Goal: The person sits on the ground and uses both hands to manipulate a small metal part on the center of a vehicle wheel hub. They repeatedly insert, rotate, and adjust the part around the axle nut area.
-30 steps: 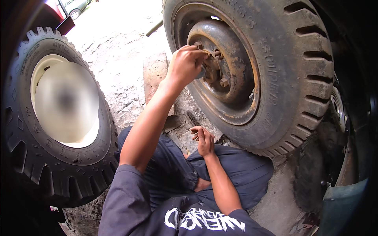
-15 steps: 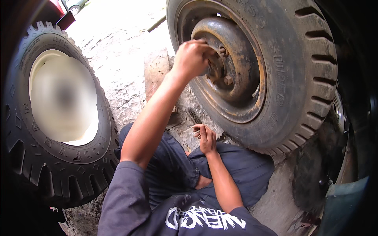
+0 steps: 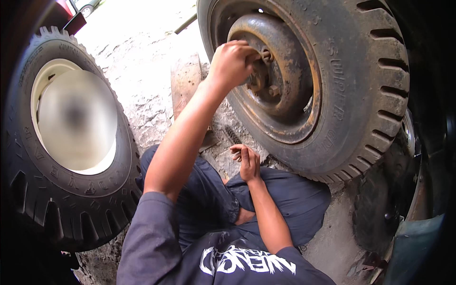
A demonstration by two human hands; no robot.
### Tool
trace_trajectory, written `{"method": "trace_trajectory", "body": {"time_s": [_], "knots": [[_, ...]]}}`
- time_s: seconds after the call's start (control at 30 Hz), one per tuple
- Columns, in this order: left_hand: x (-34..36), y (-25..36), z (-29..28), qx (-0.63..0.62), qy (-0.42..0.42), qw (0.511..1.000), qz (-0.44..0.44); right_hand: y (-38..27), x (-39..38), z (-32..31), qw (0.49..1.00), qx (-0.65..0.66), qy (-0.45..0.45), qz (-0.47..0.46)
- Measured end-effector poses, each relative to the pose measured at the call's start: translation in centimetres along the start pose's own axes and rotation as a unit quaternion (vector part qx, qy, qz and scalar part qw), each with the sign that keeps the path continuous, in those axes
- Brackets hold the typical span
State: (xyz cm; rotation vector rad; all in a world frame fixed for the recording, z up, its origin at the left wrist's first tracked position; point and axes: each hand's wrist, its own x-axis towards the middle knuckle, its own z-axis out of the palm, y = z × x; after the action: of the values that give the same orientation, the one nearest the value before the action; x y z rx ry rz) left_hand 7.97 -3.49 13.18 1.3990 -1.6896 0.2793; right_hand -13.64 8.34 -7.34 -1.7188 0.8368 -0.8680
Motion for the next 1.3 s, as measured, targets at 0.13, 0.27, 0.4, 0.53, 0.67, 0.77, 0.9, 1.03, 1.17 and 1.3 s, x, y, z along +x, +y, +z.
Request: {"method": "trace_trajectory", "body": {"time_s": [0.13,0.27,0.4,0.53,0.67,0.77,0.9,1.03,1.17,1.3], "knots": [[-1.0,0.3,0.2,-0.006,0.005,1.0,0.023,0.5,-0.7,-0.4,1.0,-0.008,0.001,0.022],[-0.6,-1.2,0.3,0.0,0.02,0.999,-0.029,0.2,-0.7,0.3,1.0,-0.013,-0.007,0.019],[-0.6,0.5,0.0,0.037,-0.015,0.999,-0.024,0.3,-0.9,-0.3,1.0,-0.018,-0.003,0.015],[0.6,-2.6,0.2,0.03,0.007,0.997,-0.069,0.1,-0.5,0.1,1.0,-0.017,-0.007,0.019],[-0.4,-0.2,0.1,-0.007,-0.039,0.998,-0.041,0.8,-0.3,-0.7,1.0,-0.018,-0.005,0.005],[0.2,-2.1,-0.1,0.012,-0.019,0.996,-0.092,0.1,-0.2,0.4,1.0,-0.021,-0.019,0.001],[-0.7,-0.9,0.0,0.009,-0.013,1.0,0.001,1.0,-0.7,-0.1,1.0,-0.019,-0.014,0.01],[0.7,-2.3,0.0,0.001,0.002,0.999,-0.047,0.4,0.2,0.0,1.0,-0.013,-0.006,0.011],[0.2,-1.4,0.2,0.029,-0.021,0.999,0.019,0.8,-0.6,-0.1,1.0,-0.018,-0.012,0.019],[0.5,-1.9,0.2,0.045,-0.022,0.999,-0.006,0.7,-0.3,-0.1,1.0,-0.026,-0.008,0.014]]}}
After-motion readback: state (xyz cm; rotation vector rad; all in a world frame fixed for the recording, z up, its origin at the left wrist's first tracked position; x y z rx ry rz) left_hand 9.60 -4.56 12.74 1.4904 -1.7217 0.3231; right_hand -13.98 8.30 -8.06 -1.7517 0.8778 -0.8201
